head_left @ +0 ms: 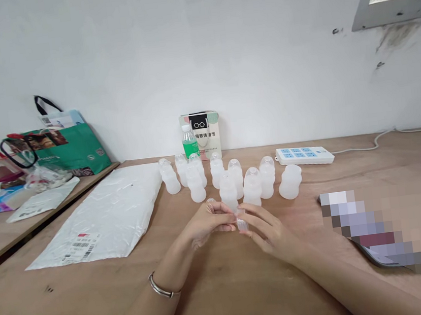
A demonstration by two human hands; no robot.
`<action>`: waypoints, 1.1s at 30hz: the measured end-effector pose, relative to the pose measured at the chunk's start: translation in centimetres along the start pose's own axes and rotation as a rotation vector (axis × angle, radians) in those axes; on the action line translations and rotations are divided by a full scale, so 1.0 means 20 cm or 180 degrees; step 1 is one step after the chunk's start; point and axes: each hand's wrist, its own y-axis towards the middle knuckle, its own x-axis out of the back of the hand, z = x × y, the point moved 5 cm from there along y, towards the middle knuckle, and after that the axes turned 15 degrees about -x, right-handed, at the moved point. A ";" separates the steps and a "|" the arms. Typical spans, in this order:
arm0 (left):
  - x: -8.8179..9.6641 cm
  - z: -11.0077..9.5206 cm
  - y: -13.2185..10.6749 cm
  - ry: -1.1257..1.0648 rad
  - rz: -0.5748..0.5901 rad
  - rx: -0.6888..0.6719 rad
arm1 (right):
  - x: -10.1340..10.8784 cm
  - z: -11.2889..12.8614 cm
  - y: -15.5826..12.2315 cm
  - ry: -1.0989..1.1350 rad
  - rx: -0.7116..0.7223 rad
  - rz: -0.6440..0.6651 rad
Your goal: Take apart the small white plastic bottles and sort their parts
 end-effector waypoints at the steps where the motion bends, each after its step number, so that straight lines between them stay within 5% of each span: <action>1: 0.00 0.00 0.00 -0.0051 -0.0009 -0.0012 | 0.00 0.00 0.00 0.0017 0.0015 -0.0031; 11: 0.02 -0.04 0.01 0.0125 0.0024 -0.0399 | -0.03 -0.09 -0.01 0.0984 -0.1141 -0.0197; 16: 0.19 -0.12 0.00 0.0597 -0.0174 -0.0668 | 0.01 -0.13 -0.03 0.1193 -0.1629 -0.0466; 27: 0.41 -0.11 -0.02 0.3845 -0.0250 -0.0454 | -0.12 -0.09 -0.04 0.1349 -0.2307 0.0697; 33: 0.37 -0.06 -0.01 0.4189 0.0042 -0.0432 | -0.18 -0.10 -0.04 0.1112 -0.2391 0.0857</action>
